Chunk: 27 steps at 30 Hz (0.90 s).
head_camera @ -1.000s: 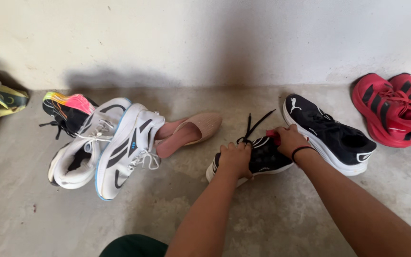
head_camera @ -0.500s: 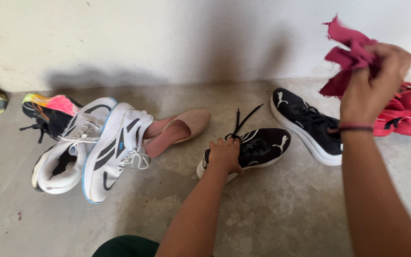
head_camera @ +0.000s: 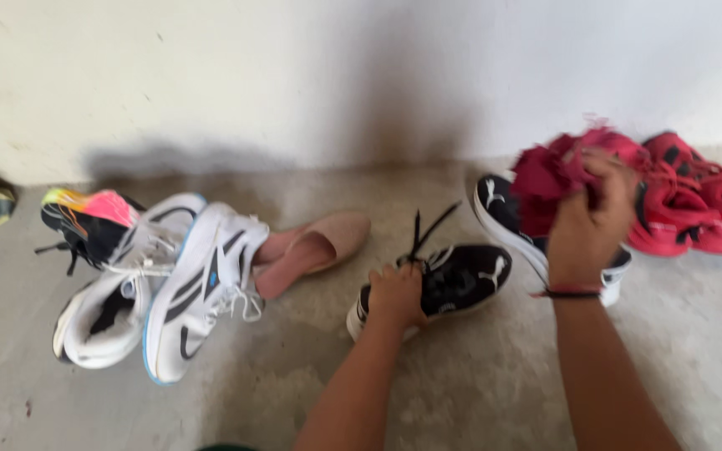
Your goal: The person cleans a black and white sneaker using a red cloth. They wipe the sole, sides, and upper parts of the shoe, then tie the laces. Other shoes are visible on the floor nearby.
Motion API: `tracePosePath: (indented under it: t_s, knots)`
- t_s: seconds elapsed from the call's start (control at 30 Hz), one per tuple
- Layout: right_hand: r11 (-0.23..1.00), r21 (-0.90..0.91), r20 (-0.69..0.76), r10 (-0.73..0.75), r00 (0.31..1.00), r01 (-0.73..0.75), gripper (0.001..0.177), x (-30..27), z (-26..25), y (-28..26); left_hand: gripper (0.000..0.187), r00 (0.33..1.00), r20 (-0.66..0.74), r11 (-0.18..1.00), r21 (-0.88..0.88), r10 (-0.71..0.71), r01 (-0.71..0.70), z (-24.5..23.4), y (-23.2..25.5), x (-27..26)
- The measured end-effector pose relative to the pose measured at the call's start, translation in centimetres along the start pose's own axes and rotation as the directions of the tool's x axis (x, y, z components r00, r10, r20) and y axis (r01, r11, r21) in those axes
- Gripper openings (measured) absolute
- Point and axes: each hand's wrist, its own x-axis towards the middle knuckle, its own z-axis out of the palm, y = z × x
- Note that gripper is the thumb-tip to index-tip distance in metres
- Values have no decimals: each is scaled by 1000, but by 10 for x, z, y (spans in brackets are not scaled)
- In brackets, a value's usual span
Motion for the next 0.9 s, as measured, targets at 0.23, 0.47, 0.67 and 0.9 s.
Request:
tracePosePath:
  t_s: [0.23,0.47,0.67,0.9]
  knots:
    - [857,-423,413,472,779,-295,33,-150,21,35,116,1000,20,1000,-14,-4,4,10,7,1]
    - [475,236,449,720,529,-848,22,-114,15,34,103,918,-372,421,-861,-136,-287,-5,-19,26]
    - [450,385,491,640,592,-806,40,-91,16,-2,77,927,-203,-94,-965,-317,-244,-44,30,10]
    - [580,352,663,400,633,-735,64,-38,0,-41,47,959,-44,-594,-777,-281,-209,-30,50,47]
